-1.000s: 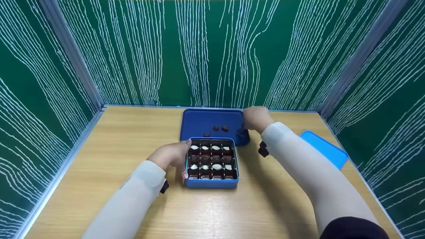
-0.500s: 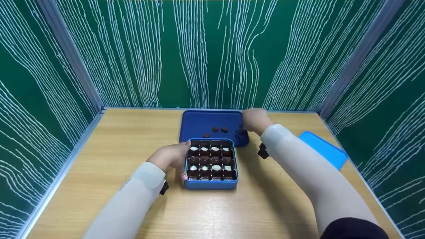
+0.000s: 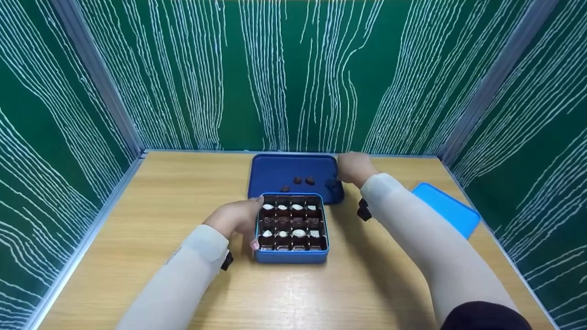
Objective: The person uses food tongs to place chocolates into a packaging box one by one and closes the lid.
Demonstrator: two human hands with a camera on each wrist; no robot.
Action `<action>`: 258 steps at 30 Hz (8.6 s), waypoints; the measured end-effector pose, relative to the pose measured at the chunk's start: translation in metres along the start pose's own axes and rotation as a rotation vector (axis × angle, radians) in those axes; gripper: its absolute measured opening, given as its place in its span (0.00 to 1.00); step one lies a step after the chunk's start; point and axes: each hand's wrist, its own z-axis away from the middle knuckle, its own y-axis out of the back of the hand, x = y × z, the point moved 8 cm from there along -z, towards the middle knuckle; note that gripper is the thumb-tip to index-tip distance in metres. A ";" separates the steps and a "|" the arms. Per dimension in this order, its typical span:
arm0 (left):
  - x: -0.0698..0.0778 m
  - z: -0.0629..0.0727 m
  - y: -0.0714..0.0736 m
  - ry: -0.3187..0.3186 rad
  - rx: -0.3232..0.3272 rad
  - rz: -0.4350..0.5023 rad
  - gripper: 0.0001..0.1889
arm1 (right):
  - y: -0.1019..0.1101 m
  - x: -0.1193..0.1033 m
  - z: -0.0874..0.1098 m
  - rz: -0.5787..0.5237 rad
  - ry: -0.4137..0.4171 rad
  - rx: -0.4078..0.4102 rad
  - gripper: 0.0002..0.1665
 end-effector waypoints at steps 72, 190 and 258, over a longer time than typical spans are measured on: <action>0.001 0.000 -0.001 -0.012 0.005 0.016 0.78 | 0.030 -0.131 0.147 0.389 0.470 -0.178 0.30; -0.003 -0.002 -0.003 0.033 -0.033 0.041 0.82 | 0.002 -0.031 0.008 0.016 0.086 -0.058 0.13; -0.002 -0.003 0.000 0.039 -0.037 0.034 0.82 | 0.030 -0.147 0.149 0.283 0.490 -0.062 0.30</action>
